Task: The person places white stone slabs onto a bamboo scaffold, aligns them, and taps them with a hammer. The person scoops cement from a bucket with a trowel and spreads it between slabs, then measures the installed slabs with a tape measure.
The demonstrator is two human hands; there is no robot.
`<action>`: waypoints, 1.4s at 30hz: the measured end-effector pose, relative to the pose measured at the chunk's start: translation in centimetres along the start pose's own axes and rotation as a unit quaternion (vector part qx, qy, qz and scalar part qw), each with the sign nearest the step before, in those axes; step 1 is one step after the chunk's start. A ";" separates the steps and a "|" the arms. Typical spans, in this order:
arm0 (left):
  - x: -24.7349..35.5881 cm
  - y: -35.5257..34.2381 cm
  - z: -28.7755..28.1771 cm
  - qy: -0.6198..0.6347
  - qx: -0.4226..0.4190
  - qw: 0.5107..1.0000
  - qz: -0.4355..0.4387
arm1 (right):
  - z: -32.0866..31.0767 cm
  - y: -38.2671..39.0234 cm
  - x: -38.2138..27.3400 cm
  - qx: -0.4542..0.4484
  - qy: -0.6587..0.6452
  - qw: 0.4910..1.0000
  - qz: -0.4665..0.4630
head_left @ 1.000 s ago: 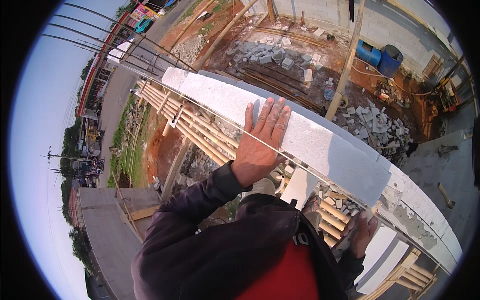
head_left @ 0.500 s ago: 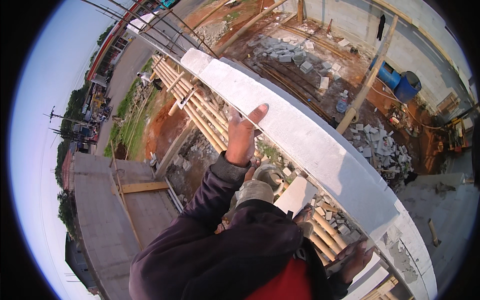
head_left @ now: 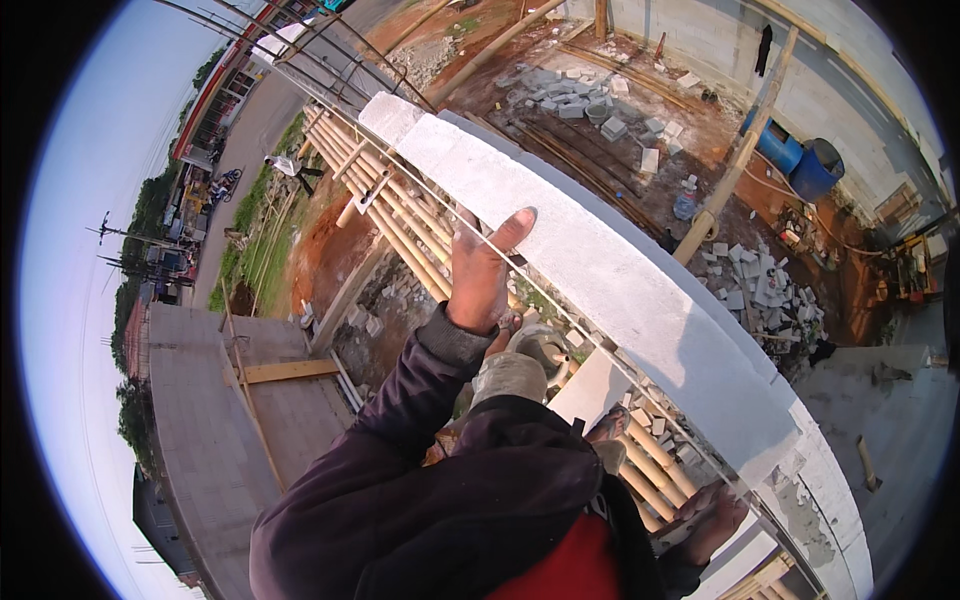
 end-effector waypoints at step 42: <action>-2.9 1.2 0.8 -0.030 -0.044 0.998 -0.038 | 0.8 0.3 -0.1 -0.016 0.066 0.998 -0.004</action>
Point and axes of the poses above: each hand's wrist, its own y-axis away from the middle knuckle, its own z-axis out of the palm, x = y × z, the point moved 10 cm from there along -y, towards the middle knuckle, and after that the axes turned 8 degrees about -y, right-handed, at the moved point
